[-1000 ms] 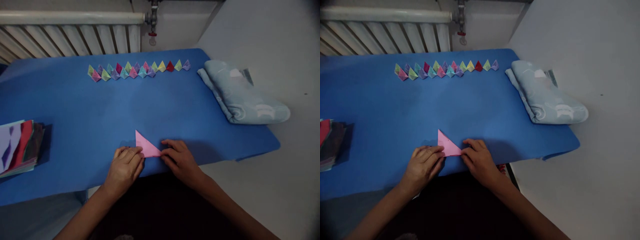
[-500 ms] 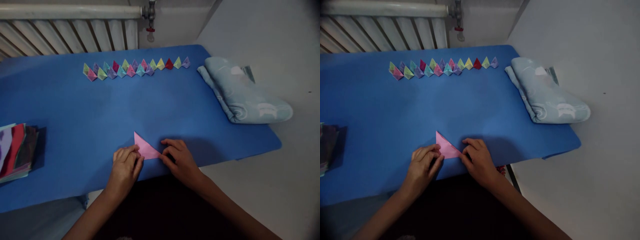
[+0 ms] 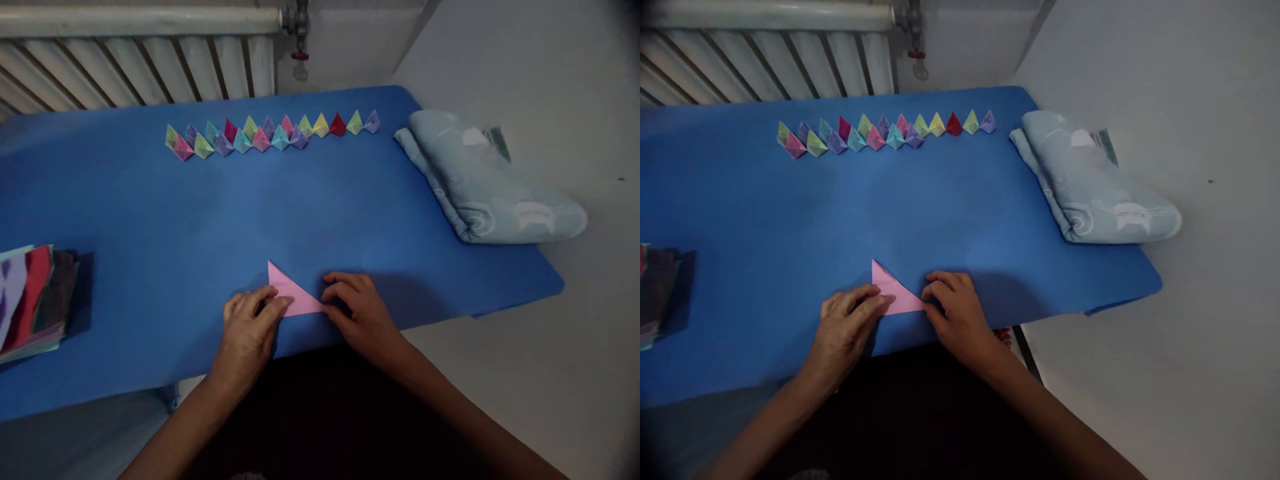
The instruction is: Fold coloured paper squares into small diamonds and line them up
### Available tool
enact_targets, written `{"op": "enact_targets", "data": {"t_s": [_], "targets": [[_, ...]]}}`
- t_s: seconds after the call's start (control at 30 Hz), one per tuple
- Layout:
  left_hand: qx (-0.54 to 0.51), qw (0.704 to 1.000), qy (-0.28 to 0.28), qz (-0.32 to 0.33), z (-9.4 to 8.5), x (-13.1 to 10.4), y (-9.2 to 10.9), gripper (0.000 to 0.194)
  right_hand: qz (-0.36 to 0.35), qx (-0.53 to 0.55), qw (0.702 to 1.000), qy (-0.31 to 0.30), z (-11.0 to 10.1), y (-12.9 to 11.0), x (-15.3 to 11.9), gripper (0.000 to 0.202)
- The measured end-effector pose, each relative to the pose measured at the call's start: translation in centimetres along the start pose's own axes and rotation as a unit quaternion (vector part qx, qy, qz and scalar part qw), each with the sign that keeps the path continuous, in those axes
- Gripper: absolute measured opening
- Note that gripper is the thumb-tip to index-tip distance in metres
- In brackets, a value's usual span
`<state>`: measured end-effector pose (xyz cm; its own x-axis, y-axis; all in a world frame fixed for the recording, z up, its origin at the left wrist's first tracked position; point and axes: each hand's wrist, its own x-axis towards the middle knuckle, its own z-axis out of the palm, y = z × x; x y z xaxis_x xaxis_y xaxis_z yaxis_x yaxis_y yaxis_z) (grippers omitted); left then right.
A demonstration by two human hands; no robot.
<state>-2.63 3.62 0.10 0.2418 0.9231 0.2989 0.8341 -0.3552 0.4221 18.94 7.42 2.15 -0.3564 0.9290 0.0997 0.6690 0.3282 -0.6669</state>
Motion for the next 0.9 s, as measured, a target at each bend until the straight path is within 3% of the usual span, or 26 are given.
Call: {"op": "enact_targets", "data": {"t_s": [0.13, 0.23, 0.43, 0.57, 0.67, 0.77, 0.83, 0.9], "targets": [[0.057, 0.996, -0.031, 0.059, -0.3, -0.5, -0.1, 0.038, -0.029, -0.026, 0.999, -0.017, -0.2, -0.3, 0.2, 0.020], [0.087, 0.991, -0.031, 0.096, -0.5, -0.9, -0.1, 0.041, -0.037, -0.059, 0.995, -0.066, -0.3, -1.2, 0.2, 0.023], [0.071, 0.992, -0.001, 0.105, -0.4, -1.3, 0.0, 0.030, 0.047, -0.112, 0.983, -0.138, -0.3, -3.1, 0.6, 0.021], [0.025, 0.996, 0.012, 0.086, -0.6, -1.1, 0.3, 0.022, 0.092, -0.044, 0.980, -0.171, -0.4, -3.2, 0.9, 0.014], [-0.003, 0.997, 0.028, 0.076, -0.6, -1.1, 0.3, 0.017, 0.106, 0.056, 0.980, -0.158, -0.2, -3.1, 1.1, 0.014], [-0.058, 0.997, 0.033, 0.026, -0.5, -1.1, 0.1, 0.018, 0.125, 0.118, 0.976, -0.130, 0.0, -3.0, 1.2, 0.014], [-0.135, 0.987, 0.055, -0.068, -0.5, -0.8, -0.2, 0.022, 0.137, 0.149, 0.973, -0.112, 0.2, -2.9, 1.2, 0.013], [-0.242, 0.947, 0.067, -0.198, -0.8, -0.2, -0.2, 0.033, 0.146, 0.186, 0.967, -0.092, 0.2, -2.9, 1.1, 0.012]]}}
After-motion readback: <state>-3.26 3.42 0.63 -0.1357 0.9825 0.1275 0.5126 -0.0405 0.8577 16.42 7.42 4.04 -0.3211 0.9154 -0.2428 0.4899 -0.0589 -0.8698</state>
